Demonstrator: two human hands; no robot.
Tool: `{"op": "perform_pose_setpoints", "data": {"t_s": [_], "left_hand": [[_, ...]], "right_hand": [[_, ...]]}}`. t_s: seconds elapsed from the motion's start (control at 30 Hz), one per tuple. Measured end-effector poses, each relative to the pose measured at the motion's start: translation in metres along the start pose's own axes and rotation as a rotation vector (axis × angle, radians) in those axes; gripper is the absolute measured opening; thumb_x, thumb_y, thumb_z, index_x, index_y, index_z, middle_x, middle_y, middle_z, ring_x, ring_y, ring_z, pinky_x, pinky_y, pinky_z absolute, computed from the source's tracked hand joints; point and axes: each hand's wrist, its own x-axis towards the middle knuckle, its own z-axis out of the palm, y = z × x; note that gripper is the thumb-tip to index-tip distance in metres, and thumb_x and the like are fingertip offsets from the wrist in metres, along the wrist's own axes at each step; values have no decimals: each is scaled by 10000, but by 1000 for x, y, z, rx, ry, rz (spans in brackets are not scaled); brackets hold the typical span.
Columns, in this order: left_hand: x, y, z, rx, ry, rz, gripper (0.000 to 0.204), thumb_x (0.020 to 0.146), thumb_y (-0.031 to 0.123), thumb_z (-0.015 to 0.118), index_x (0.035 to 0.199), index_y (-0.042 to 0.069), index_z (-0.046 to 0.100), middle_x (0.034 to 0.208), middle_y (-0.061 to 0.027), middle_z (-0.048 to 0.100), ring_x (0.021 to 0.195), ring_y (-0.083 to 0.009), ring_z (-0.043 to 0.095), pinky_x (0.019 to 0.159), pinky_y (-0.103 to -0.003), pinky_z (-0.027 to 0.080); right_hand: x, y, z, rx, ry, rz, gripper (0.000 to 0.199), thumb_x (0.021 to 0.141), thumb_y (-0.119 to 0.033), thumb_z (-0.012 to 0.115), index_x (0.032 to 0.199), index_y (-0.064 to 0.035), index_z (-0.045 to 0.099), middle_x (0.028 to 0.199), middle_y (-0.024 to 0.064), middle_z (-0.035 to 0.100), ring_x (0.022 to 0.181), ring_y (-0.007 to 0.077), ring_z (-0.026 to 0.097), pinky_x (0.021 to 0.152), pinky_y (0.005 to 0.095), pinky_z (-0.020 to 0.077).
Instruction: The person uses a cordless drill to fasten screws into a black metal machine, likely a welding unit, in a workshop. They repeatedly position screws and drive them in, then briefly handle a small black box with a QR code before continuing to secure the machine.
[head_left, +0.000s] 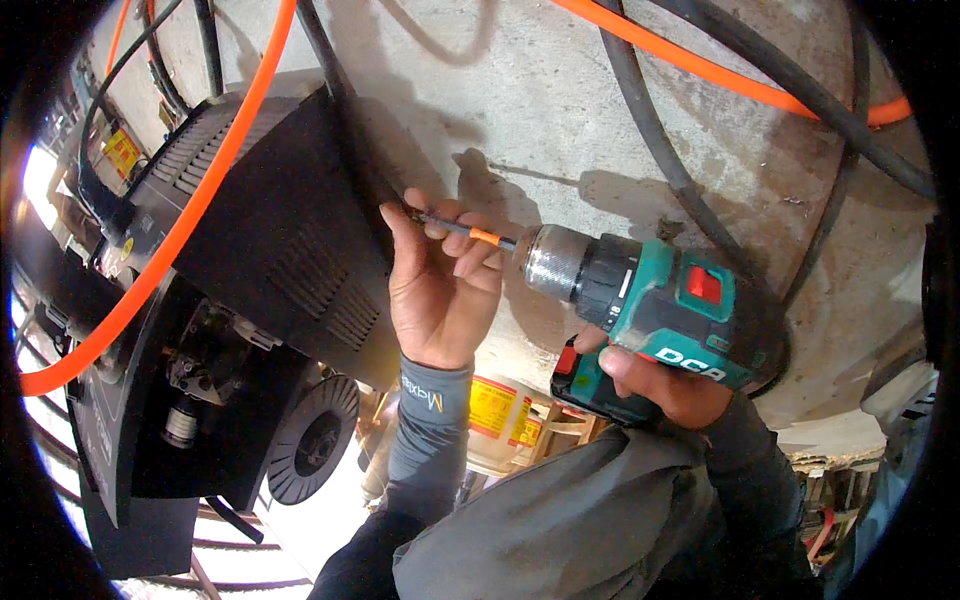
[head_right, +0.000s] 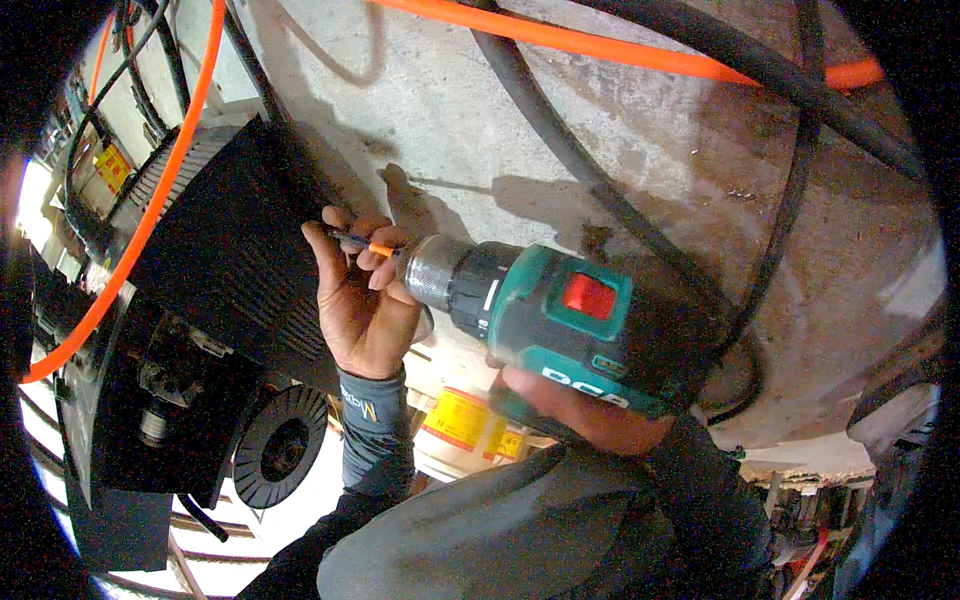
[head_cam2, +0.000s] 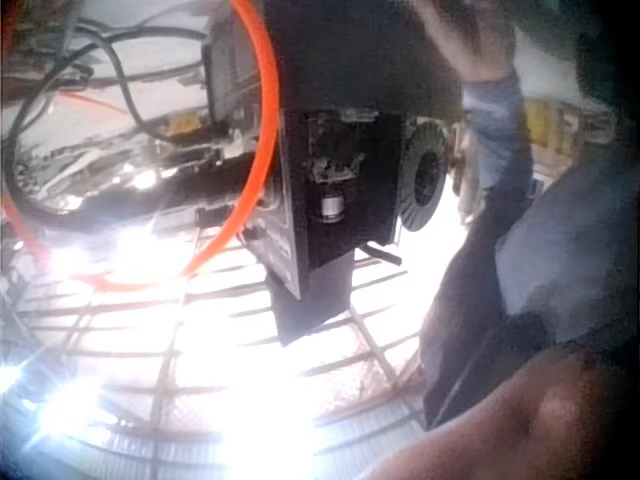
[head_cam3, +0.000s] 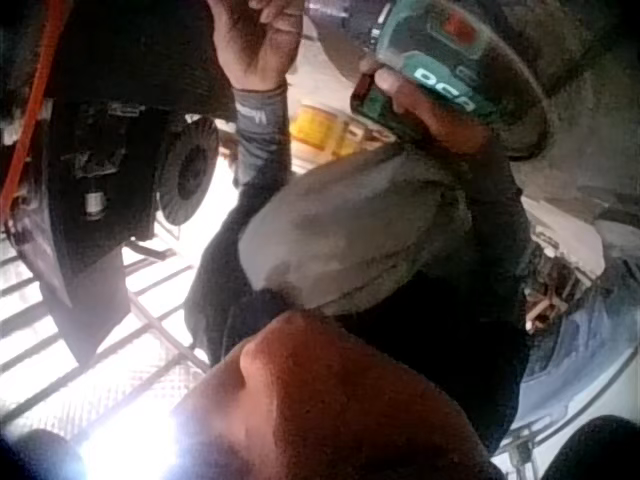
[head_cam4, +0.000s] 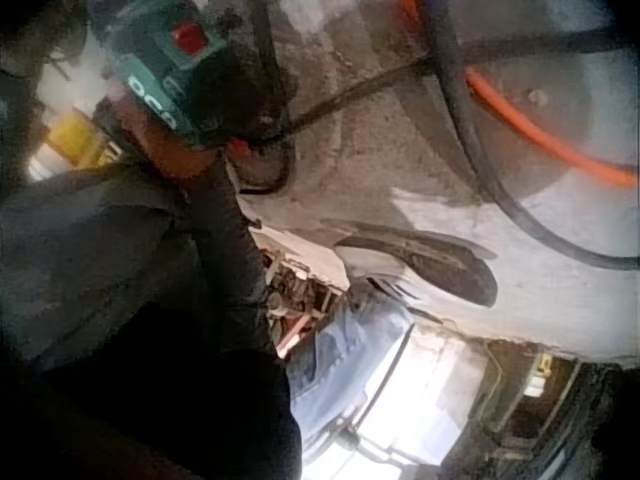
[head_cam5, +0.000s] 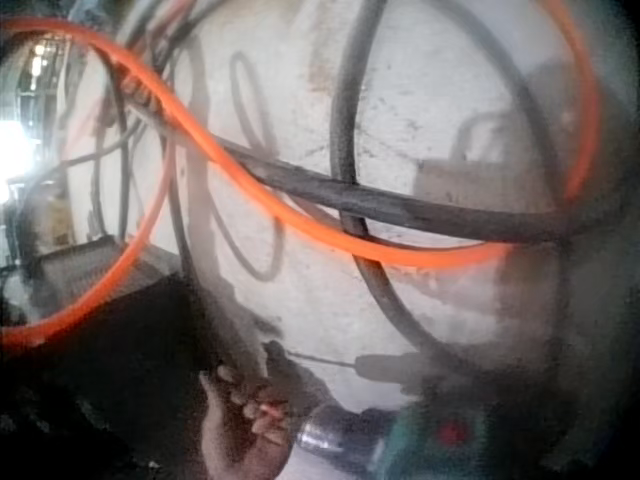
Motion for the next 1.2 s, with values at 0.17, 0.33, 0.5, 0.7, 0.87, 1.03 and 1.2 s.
{"op": "perform_pose_setpoints", "data": {"t_s": [0.17, 0.33, 0.5, 0.7, 0.87, 1.03, 1.2], "left_hand": [[-4, -10, 7, -129, 61, 13, 308, 974, 389, 714, 1156, 144, 753, 949, 17, 555, 850, -131, 458, 669, -259, 413], [-3, -13, 10, -198, 34, 39, 312, 1008, 378, 664, 1186, 128, 717, 956, -6, 545, 865, -153, 462, 682, -274, 398], [-3, -12, 8, -181, 5, 50, 304, 1013, 375, 657, 1181, 131, 720, 932, 1, 551, 864, -153, 461, 682, -274, 396], [-2, -16, 9, -111, 1, 59, 303, 1013, 392, 647, 1186, 154, 720, 929, 6, 556, 861, -152, 460, 691, -275, 397], [-2, -12, 1, -53, -77, 74, 306, 1021, 401, 632, 1213, 173, 700, 974, 7, 602, 881, -153, 483, 724, -269, 416], [-5, -7, 2, 219, -13, 156, 301, 1051, 388, 599, 1228, 160, 683, 1065, -7, 672, 908, -153, 551, 754, -264, 452], [9, 11, 6, 237, 36, 148, 267, 1076, 328, 580, 1247, 139, 661, 1038, -10, 680, 879, -141, 577, 764, -280, 463]], "right_hand": [[-2, 5, 7, -147, 37, -113, 230, 931, -72, 678, 1156, -51, 720, 1067, 60, 758, 955, 164, 690, 852, 330, 548], [-4, 11, 20, -396, 95, -113, 261, 925, -70, 679, 1184, -51, 708, 1083, 64, 756, 1029, 183, 692, 948, 357, 529], [-6, 7, 8, -241, 39, -139, 276, 926, -72, 675, 1200, -52, 698, 1099, 65, 753, 1041, 189, 691, 954, 354, 527], [-1, 13, 14, -429, 18, -146, 309, 911, -160, 706, 1216, -113, 694, 1158, 63, 725, 1084, 218, 669, 978, 384, 515], [-3, 16, 16, -422, -5, -32, 317, 913, -241, 725, 1217, -156, 689, 1136, 51, 683, 1025, 225, 643, 911, 390, 506], [-1, 6, 21, -178, 49, -7, 228, 941, -204, 700, 1142, -96, 699, 916, 36, 654, 834, 165, 619, 755, 335, 488], [23, -1, 39, 247, 45, 106, 187, 972, -209, 674, 1053, -42, 695, 737, 25, 626, 667, 120, 596, 622, 296, 468]]}}
